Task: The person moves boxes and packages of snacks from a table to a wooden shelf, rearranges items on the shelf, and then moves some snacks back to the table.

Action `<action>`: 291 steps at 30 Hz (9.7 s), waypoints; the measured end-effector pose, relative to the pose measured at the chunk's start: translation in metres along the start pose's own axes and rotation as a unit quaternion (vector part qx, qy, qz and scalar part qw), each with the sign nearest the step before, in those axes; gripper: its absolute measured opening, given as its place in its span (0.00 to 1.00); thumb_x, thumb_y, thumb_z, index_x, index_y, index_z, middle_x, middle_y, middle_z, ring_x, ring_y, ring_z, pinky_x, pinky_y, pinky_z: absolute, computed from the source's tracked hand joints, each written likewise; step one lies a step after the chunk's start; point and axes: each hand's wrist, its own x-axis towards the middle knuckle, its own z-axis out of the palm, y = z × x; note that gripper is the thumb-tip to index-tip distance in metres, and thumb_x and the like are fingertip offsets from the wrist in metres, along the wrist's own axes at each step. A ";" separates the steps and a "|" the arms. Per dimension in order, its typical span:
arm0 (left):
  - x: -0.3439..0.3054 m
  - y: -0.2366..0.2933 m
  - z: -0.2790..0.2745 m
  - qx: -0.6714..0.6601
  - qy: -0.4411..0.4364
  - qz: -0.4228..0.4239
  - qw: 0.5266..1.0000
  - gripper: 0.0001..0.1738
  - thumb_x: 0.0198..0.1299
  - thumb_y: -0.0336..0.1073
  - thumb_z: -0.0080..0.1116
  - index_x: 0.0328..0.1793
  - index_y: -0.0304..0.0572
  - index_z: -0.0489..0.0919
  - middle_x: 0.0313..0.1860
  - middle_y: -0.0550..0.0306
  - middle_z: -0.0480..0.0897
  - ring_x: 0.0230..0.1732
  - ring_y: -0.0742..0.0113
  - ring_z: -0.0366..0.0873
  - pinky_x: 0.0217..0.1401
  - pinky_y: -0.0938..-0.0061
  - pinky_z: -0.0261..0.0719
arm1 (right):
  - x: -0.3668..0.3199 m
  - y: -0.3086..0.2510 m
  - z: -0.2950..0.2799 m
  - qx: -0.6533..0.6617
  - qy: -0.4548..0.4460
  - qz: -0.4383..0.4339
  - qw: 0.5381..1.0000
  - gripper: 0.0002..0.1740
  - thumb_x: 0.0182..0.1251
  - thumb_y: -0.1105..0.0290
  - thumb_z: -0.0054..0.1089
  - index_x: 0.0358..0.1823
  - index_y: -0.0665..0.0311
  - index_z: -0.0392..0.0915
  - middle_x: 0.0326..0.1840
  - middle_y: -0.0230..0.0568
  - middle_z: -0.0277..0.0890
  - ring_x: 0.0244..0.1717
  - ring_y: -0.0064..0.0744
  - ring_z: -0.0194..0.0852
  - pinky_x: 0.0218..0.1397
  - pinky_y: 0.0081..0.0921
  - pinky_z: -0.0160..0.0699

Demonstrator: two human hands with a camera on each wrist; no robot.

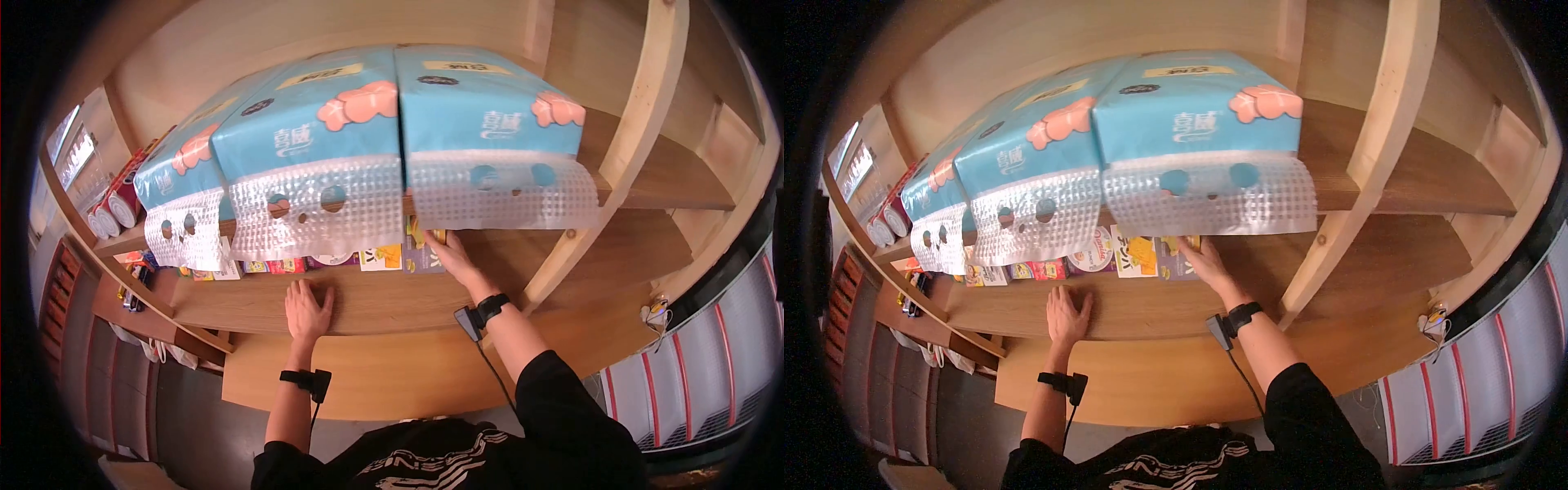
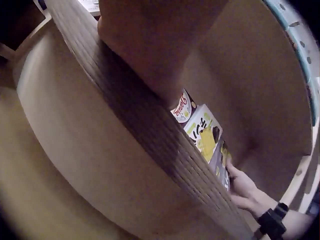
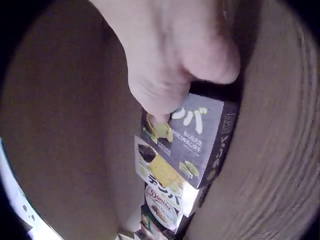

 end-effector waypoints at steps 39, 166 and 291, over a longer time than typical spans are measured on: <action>-0.624 -0.073 -0.067 -0.113 -0.139 -0.694 0.697 0.19 0.53 0.41 0.61 0.43 0.32 0.82 0.32 0.51 0.85 0.34 0.64 0.83 0.41 0.70 0.82 | -0.148 0.000 -0.006 -0.102 0.124 -0.166 0.973 0.32 0.65 0.71 0.57 0.69 0.68 0.56 0.71 0.51 0.56 0.69 0.45 0.59 0.66 0.38 0.63; 0.166 -0.961 -0.220 -0.637 -0.361 -0.268 0.626 0.37 0.64 0.54 0.56 0.60 0.22 0.66 0.47 0.48 0.77 0.45 0.66 0.76 0.47 0.75 0.76 | -0.010 -0.271 1.060 0.119 -0.044 0.310 0.942 0.39 0.63 0.50 0.61 0.63 0.75 0.63 0.55 0.46 0.75 0.54 0.27 0.73 0.59 0.24 0.69; 0.208 -1.168 -0.299 -0.638 -0.282 -0.327 0.638 0.26 0.65 0.50 0.51 0.59 0.38 0.72 0.47 0.55 0.81 0.44 0.66 0.80 0.48 0.70 0.78 | 0.038 -0.252 1.297 0.004 -0.238 0.000 0.971 0.55 0.65 0.58 0.56 0.70 0.82 0.22 0.69 0.68 0.53 0.68 0.49 0.61 0.68 0.32 0.63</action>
